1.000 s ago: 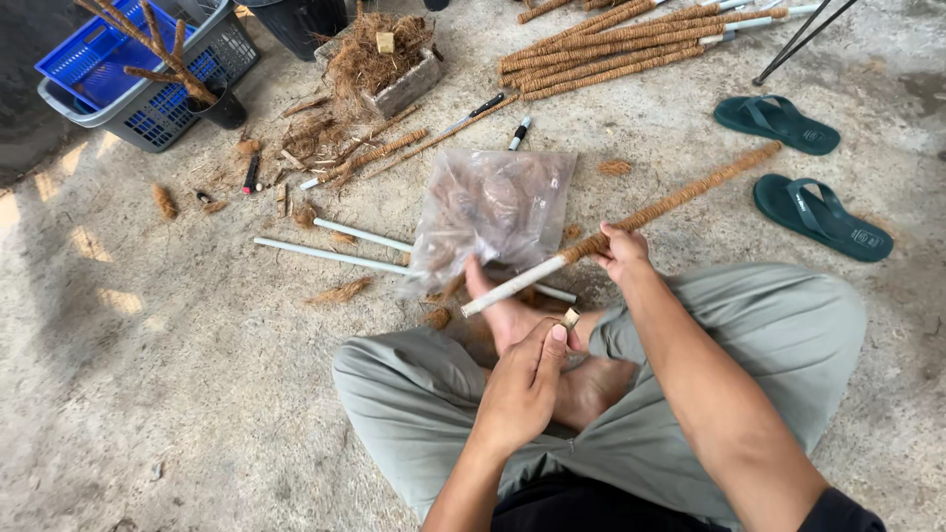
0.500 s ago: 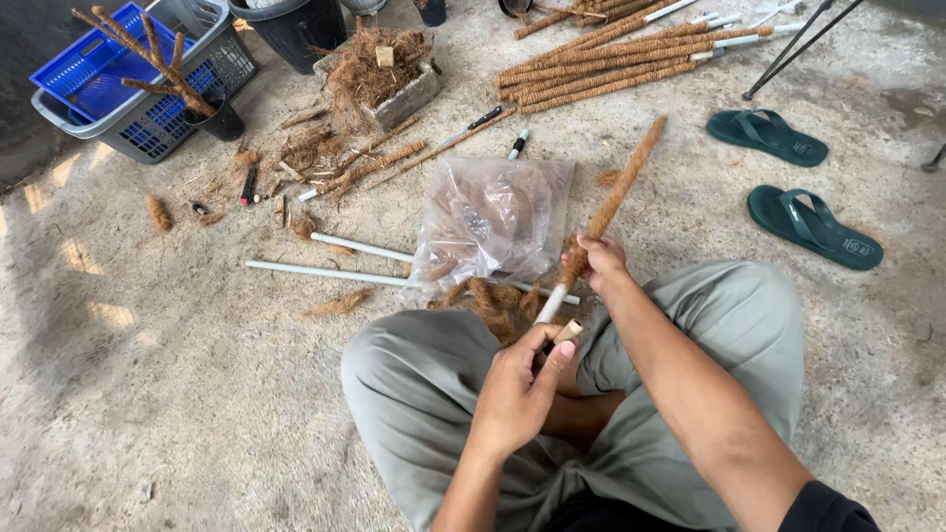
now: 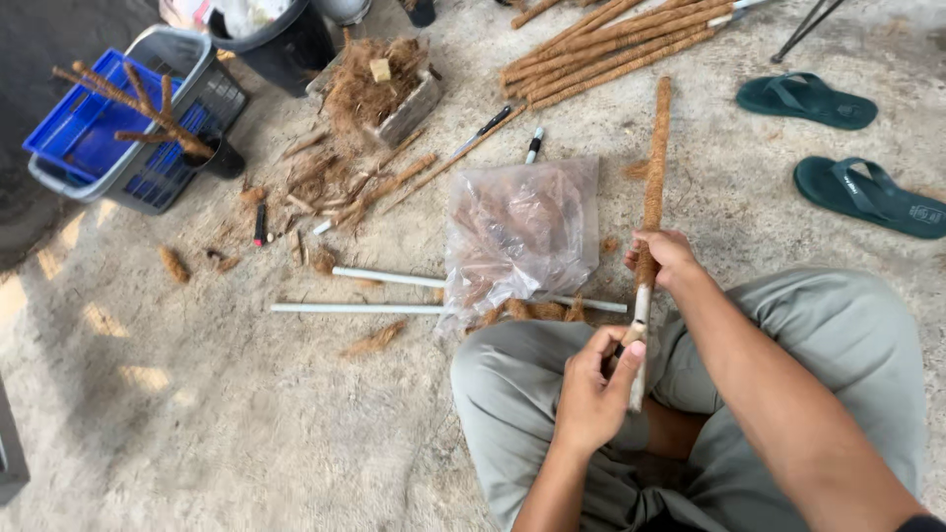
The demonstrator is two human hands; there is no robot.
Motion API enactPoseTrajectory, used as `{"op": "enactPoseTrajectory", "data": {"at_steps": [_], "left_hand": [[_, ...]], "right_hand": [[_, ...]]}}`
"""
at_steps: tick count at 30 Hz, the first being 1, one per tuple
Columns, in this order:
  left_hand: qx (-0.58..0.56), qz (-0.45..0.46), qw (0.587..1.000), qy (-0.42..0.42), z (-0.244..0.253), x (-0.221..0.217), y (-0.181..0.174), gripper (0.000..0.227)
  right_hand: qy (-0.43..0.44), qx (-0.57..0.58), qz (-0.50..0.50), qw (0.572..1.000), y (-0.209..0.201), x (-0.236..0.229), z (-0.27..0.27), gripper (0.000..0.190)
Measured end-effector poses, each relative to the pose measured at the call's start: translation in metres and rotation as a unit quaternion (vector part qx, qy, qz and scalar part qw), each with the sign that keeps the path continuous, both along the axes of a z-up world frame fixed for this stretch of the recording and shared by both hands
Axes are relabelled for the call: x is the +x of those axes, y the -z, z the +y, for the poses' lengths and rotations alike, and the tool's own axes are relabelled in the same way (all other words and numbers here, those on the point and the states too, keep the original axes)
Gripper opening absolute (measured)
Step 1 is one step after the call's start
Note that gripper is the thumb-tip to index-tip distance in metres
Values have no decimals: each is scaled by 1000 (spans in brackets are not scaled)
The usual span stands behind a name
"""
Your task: The person sits on the floor and wraps coconut coir around a white PVC pipe using a small metal tool to pull the fibers through. The person repeatedly pulls strands of coir from a plastic bag and wraps them tightly around the pipe to form a broom head.
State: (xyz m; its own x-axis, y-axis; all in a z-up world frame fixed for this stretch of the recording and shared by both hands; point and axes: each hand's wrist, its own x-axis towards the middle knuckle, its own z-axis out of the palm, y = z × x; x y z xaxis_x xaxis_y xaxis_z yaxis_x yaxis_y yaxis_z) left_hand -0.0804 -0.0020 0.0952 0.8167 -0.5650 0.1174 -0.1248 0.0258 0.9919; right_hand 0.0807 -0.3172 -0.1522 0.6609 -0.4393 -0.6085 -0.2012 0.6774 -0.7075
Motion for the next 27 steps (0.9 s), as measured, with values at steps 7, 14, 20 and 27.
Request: {"op": "enactPoseTrajectory", "data": {"at_steps": [7,14,20,27], "left_hand": [[-64,92,994,-2,-21,48,38,16],[6,53,999,-12,-54,45,14,16],[120,16,991,-60,-84,25,-24,19],[129,1,989,-68,-90,-17,-40,20]], "right_hand": [[-8,14,4,1000,24,-20,-12,16],[-26,28,7,999,30,1,-5,13],[-52,60,-21,997,21,7,12,13],[-89,82,-75,990,31,8,-9,11]]}}
